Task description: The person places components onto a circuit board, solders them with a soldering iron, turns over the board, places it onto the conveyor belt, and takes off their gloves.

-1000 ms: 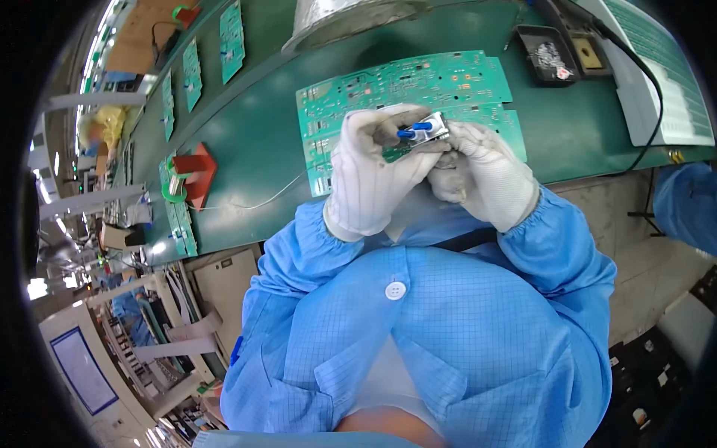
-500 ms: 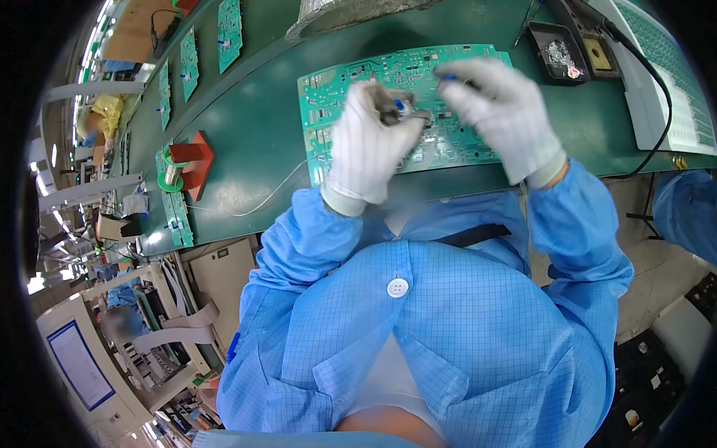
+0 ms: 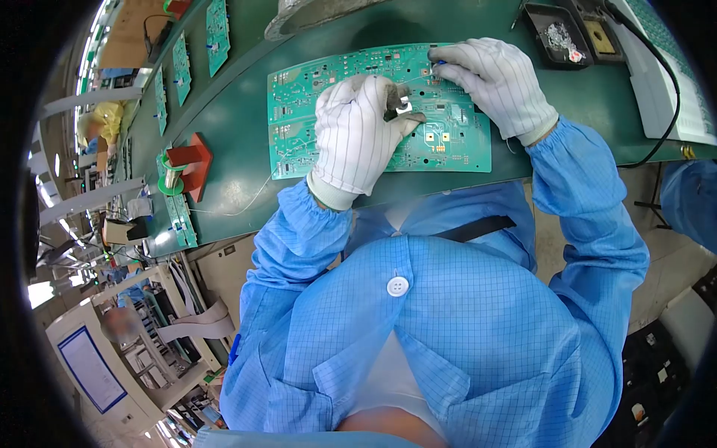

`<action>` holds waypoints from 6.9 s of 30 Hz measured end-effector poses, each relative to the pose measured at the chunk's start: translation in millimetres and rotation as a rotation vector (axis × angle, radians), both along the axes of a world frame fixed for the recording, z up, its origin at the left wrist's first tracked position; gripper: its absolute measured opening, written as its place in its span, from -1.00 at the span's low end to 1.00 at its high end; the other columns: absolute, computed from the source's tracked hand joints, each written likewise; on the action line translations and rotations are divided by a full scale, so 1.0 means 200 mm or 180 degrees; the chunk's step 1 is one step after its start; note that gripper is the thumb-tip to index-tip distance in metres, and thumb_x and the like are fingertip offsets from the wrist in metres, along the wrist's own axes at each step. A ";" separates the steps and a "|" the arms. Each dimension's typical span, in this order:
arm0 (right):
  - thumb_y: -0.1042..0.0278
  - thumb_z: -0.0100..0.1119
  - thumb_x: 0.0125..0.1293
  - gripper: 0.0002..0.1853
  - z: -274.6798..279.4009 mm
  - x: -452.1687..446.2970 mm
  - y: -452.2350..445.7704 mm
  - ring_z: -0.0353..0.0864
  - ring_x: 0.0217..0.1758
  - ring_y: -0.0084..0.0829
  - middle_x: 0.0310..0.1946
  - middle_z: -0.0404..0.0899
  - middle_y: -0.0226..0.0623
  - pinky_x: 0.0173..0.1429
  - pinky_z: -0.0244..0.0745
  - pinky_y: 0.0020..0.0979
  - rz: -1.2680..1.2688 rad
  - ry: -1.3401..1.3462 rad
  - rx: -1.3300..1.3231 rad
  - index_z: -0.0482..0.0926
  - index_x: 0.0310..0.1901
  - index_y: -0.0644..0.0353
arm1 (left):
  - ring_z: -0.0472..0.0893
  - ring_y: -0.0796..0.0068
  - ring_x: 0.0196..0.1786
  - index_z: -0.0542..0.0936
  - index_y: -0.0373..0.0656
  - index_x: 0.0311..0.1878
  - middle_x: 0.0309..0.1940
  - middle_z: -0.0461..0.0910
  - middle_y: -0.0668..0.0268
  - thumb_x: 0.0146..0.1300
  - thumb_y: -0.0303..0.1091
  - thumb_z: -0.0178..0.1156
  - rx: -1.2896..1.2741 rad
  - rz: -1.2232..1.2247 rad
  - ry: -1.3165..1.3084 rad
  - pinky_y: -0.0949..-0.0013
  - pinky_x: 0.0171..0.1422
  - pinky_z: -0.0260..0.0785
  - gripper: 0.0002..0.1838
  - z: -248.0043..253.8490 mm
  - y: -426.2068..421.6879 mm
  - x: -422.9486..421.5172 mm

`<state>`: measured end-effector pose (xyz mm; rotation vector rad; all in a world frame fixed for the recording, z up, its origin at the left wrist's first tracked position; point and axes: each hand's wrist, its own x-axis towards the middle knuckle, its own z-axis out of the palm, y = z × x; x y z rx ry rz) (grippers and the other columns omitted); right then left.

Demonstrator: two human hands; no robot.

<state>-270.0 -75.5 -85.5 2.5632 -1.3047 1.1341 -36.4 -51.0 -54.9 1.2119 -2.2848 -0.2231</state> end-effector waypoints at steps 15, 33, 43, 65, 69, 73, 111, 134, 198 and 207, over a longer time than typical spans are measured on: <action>0.22 0.38 0.23 -0.71 0.01 0.00 0.01 0.71 -0.08 -0.29 -0.15 0.73 -0.30 0.07 0.58 -0.31 -0.0059 0.0314 0.0017 0.70 -0.03 0.08 | 0.61 0.20 -0.15 0.60 -0.07 -0.18 -0.37 0.62 0.31 0.06 -0.25 0.48 -0.0029 0.0007 0.0216 0.10 0.13 0.33 -0.69 -0.02 -0.02 -0.01; -0.02 0.29 0.22 -0.72 0.09 0.04 0.02 0.58 -0.14 -0.20 -0.28 0.60 -0.30 -0.04 0.48 -0.20 -0.0440 0.0421 0.0408 0.72 -0.23 -0.02 | 0.64 0.18 -0.17 0.59 -0.06 -0.17 -0.36 0.63 0.28 0.01 -0.46 0.44 -0.0112 -0.1073 0.0242 0.16 0.11 0.41 -0.70 0.00 0.07 -0.08; -0.03 0.29 0.23 -0.72 0.07 0.03 0.01 0.58 -0.14 -0.19 -0.30 0.60 -0.29 -0.07 0.49 -0.19 -0.0453 0.0378 0.0398 0.72 -0.23 -0.02 | 0.63 0.27 -0.13 0.57 -0.04 -0.19 -0.33 0.61 0.31 0.06 -0.50 0.28 -0.0446 -0.1418 0.0296 0.11 0.24 0.36 -0.77 -0.05 0.04 -0.08; -0.10 0.15 0.38 -0.59 0.17 0.01 0.09 0.58 -0.03 -0.12 -0.16 0.60 -0.16 0.06 0.46 -0.18 -0.0436 -0.0389 0.0701 0.64 0.04 0.02 | 0.62 0.24 -0.17 0.53 -0.05 -0.21 -0.37 0.60 0.26 0.13 -0.36 0.33 -0.0152 -0.1137 -0.0014 0.12 0.17 0.36 -0.81 0.03 0.05 -0.08; 0.43 0.15 0.34 -0.77 0.18 -0.04 0.21 0.63 -0.09 -0.13 -0.13 0.63 -0.14 -0.01 0.52 -0.26 0.0127 -0.0491 0.0872 0.60 -0.02 0.31 | 0.64 0.21 -0.17 0.53 -0.08 -0.22 -0.41 0.60 0.22 0.13 -0.34 0.34 -0.0006 -0.1121 0.0066 0.12 0.14 0.37 -0.80 0.00 0.05 -0.07; 0.42 0.21 0.23 -0.72 0.13 -0.03 0.34 0.62 -0.06 -0.11 -0.15 0.63 -0.12 0.09 0.50 -0.18 0.0264 -0.0014 0.0670 0.63 -0.02 0.26 | 0.64 0.17 -0.15 0.54 -0.12 -0.20 -0.39 0.61 0.24 0.11 -0.42 0.32 -0.0241 -0.0794 0.0314 0.11 0.15 0.38 -0.80 0.01 0.07 -0.02; 0.45 0.39 0.19 -0.71 0.08 0.09 0.43 0.73 -0.02 -0.17 -0.10 0.72 -0.16 0.06 0.59 -0.25 0.0312 0.0441 0.0170 0.67 -0.03 0.23 | 0.66 0.18 -0.06 0.54 -0.11 -0.16 -0.34 0.63 0.20 0.11 -0.41 0.29 -0.0763 -0.0610 0.0461 0.08 0.29 0.40 -0.78 -0.13 0.10 0.12; -0.02 0.02 0.51 -0.47 0.34 0.14 0.55 0.56 -0.15 -0.47 -0.14 0.60 -0.24 -0.04 0.47 -0.45 0.0380 -0.1319 0.1934 0.51 0.15 0.38 | 0.68 0.17 -0.29 0.54 -0.07 -0.13 -0.15 0.59 0.16 0.18 -0.33 0.28 0.0010 -0.0619 0.0715 0.13 -0.19 0.57 -0.79 0.12 0.26 0.10; 0.31 0.09 0.41 -0.81 0.37 0.09 0.58 0.50 -0.50 -0.58 -0.43 0.53 -0.33 -0.48 0.34 -0.52 -0.0625 -0.2798 0.2036 0.60 -0.17 0.24 | 0.74 0.38 -0.23 0.72 -0.19 -0.13 -0.30 0.73 0.15 0.37 -0.22 0.16 0.2373 -0.0529 0.0926 0.34 -0.15 0.55 -0.74 0.44 0.23 0.17; 0.13 0.07 0.52 -0.62 0.25 -0.78 0.07 0.64 -0.16 -0.56 -0.14 0.72 -0.28 -0.10 0.51 -0.57 -0.2834 -0.2834 0.0751 0.65 0.19 0.14 | 0.71 0.11 -0.24 0.58 -0.17 -0.24 0.01 0.58 0.11 -0.07 0.26 0.50 0.0059 -0.0224 -0.1123 0.14 -0.21 0.60 -0.35 0.14 -0.10 0.28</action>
